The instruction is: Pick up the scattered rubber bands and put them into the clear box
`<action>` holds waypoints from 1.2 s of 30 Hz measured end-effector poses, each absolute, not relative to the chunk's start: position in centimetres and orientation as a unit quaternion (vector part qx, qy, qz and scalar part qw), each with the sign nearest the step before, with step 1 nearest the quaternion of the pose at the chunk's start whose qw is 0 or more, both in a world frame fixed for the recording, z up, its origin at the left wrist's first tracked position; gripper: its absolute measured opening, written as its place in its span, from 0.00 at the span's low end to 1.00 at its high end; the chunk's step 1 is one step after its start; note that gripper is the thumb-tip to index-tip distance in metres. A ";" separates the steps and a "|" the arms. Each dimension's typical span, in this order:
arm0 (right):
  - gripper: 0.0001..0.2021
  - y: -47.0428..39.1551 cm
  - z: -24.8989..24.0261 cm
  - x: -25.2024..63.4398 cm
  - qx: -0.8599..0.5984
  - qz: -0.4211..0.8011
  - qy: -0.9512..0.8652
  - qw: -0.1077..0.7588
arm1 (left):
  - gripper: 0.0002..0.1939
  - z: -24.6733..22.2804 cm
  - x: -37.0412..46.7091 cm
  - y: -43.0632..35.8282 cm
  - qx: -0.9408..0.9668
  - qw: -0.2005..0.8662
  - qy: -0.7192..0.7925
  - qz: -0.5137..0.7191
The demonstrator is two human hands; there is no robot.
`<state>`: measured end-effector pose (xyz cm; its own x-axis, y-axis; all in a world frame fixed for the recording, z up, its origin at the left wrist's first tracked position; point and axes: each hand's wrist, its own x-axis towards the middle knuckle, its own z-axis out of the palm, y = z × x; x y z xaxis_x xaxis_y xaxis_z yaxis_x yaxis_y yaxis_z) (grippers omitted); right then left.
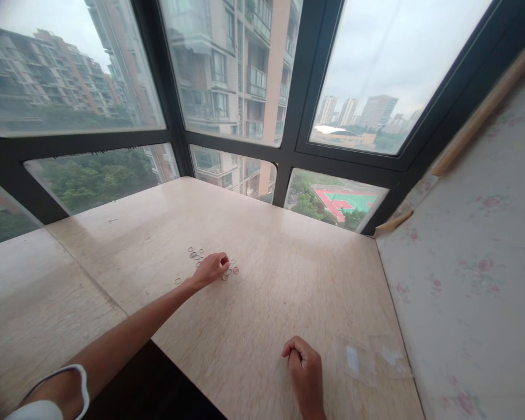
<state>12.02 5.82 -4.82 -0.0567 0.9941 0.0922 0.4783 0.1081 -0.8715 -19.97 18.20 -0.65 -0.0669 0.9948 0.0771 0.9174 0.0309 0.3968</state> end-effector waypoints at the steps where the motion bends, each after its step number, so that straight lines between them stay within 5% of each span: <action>1: 0.11 5.8 -4.8 12.0 -0.574 0.343 -0.642 0.376 | 0.07 -0.5 -20.4 18.4 0.667 0.110 0.715 0.182; 9: 0.11 5.8 -4.7 12.1 -0.570 0.342 -0.644 0.379 | 0.16 0.3 -23.5 19.6 0.641 0.104 0.729 0.216; 22: 0.11 5.6 -4.8 12.0 -0.568 0.337 -0.647 0.381 | 0.13 0.8 -21.5 17.8 0.770 0.252 0.572 0.128; 36: 0.11 5.4 -4.9 12.2 -0.554 0.333 -0.650 0.399 | 0.12 -0.3 -25.9 17.2 0.643 0.331 0.618 0.308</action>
